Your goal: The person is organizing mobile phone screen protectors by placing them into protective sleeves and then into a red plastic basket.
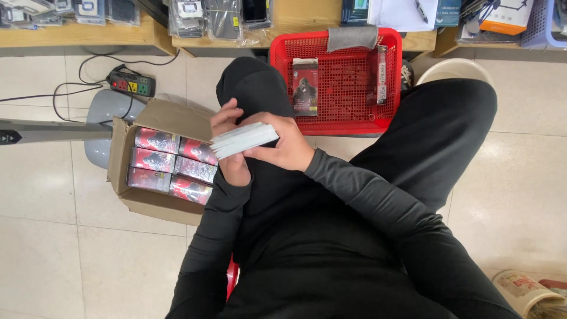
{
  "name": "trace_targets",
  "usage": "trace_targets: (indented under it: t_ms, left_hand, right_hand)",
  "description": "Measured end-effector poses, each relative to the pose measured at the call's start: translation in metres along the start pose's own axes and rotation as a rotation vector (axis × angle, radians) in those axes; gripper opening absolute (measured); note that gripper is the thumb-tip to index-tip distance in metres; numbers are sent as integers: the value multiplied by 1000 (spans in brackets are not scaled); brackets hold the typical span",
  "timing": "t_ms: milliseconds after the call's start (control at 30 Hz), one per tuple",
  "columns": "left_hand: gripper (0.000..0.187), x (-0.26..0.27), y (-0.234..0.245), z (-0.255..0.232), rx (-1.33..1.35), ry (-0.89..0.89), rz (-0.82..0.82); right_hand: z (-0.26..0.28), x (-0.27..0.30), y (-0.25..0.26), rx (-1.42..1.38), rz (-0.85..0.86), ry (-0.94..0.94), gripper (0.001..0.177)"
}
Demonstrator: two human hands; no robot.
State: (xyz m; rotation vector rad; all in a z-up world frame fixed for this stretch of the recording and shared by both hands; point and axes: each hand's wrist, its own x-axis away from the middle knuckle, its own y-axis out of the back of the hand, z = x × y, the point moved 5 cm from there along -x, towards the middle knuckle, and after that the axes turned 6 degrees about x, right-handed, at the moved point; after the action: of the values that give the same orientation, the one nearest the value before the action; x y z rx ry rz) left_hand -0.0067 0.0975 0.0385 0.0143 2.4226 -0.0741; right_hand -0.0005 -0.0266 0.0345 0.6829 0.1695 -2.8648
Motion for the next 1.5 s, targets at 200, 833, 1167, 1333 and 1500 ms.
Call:
trace_targets:
  t_ms: [200,833,1167,1333,1500]
  left_hand:
    - [72,-46,-44,13,242,386,128]
    - [111,87,-150,284,-922,1104,462]
    - [112,20,-163,107,-747,398,160]
    - [105,20,-109,1,-406,236,451]
    - [77,4,-51,-68,-261,176,545]
  right_hand:
    - [10,-12,76,73,-98,-186,44]
    - [49,38,223,-244,-1070,-633,28]
    - [36,18,187,-16,-685,-585,18]
    - [84,36,141,-17,-472,-494,16]
    - [104,82,91,-70,-352,-476,16]
